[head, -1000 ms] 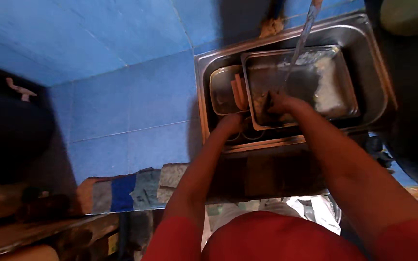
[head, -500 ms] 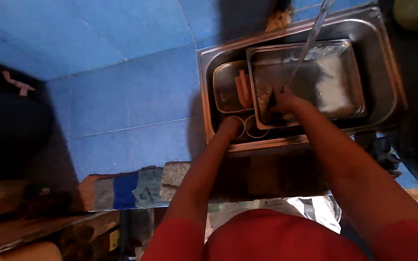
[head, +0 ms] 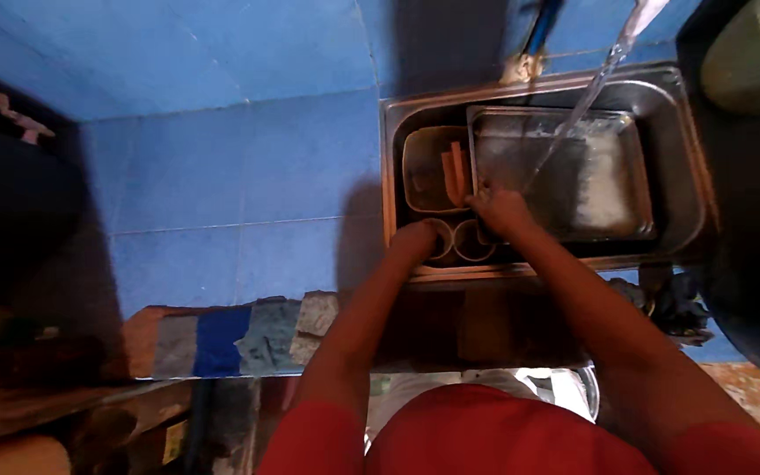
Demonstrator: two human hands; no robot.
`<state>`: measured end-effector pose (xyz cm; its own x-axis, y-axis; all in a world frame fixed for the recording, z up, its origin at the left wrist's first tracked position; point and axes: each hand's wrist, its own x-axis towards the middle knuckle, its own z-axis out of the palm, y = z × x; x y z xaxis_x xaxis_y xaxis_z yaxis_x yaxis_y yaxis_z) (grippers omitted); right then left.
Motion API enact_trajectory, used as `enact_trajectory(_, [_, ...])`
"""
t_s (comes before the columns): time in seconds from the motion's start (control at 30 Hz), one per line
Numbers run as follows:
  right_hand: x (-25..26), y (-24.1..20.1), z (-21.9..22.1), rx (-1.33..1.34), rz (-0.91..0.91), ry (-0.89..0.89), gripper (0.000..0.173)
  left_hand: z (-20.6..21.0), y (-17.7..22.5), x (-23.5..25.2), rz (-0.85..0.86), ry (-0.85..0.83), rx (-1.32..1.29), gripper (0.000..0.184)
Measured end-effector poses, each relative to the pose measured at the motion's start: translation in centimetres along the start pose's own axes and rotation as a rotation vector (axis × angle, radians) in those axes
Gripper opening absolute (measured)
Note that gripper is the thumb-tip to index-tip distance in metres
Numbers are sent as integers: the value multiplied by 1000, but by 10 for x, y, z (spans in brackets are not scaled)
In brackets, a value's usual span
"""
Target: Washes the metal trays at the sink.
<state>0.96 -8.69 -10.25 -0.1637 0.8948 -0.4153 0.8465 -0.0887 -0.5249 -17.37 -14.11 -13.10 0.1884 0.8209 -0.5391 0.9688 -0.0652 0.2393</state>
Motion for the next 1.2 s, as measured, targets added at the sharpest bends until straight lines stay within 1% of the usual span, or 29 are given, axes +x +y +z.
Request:
enact_trajectory(0.03, [2, -1, 0, -52, -33, -8, 66, 3, 1, -1, -14, 3, 15, 25])
enact_trajectory(0.1, [1, -5, -5, -145, -82, -26, 56, 11, -3, 3, -5, 49, 6, 26])
enact_trajectory(0.13, [-2, -12, -11, -178, -70, -37, 50, 13, -5, 4, 5, 68, -7, 28])
enact_trajectory(0.2, [-6, -25, -31, -186, -32, -35, 45, 13, -6, 2, -1, 89, -28, 27])
enact_trajectory(0.27, [-7, -24, -58, -76, -36, -10, 45, 14, -7, 1, -8, 97, -37, 24])
enact_trajectory(0.33, [-11, -24, -88, 17, -16, -31, 46, 15, -7, 0, 12, 99, -36, 23])
enact_trajectory(0.4, [-17, -28, -110, 50, 25, -34, 46, 13, -7, 0, 19, 92, -36, 26])
enact_trajectory(0.5, [-18, -25, -125, 40, 11, -47, 47, 6, -3, -2, -9, 44, -46, 32])
enact_trajectory(0.57, [-13, -17, -127, -17, -39, -44, 47, 6, -3, 0, -17, 61, -62, 35])
enact_trajectory(0.63, [-13, -12, -124, -40, -68, -27, 48, 12, -7, 3, 2, 175, -122, 36])
enact_trajectory(0.73, [-20, -6, -116, 10, -84, -20, 48, 9, -12, 3, -19, 404, -391, 41])
enact_trajectory(0.77, [-23, -4, -112, 40, -80, -8, 48, 5, -13, 5, -36, 467, -434, 41])
enact_trajectory(0.8, [-24, -2, -109, 75, -73, 0, 49, 2, -13, 10, -35, 515, -442, 42])
enact_trajectory(0.87, [-25, 1, -102, 124, -69, 15, 49, -6, -19, 33, 10, 541, -379, 40])
enact_trajectory(0.93, [-22, 0, -93, 148, -71, 8, 50, -11, -33, 71, 91, 518, -220, 42])
enact_trajectory(1.0, [-18, 0, -79, 148, -88, -7, 52, -19, -39, 98, 109, 391, -38, 49])
enact_trajectory(1.03, [-15, 1, -71, 127, -99, -30, 54, -23, -36, 102, 98, 335, 36, 48])
enact_trajectory(1.1, [-6, 3, -52, 31, -130, -80, 56, -34, -22, 94, 48, 207, 132, 46])
enact_trajectory(1.17, [7, 5, -30, -76, -141, -124, 57, -42, -12, 86, -10, 86, 137, 47])
enact_trajectory(1.2, [11, 5, -20, -110, -135, -142, 58, -45, -10, 83, -22, 52, 136, 44])
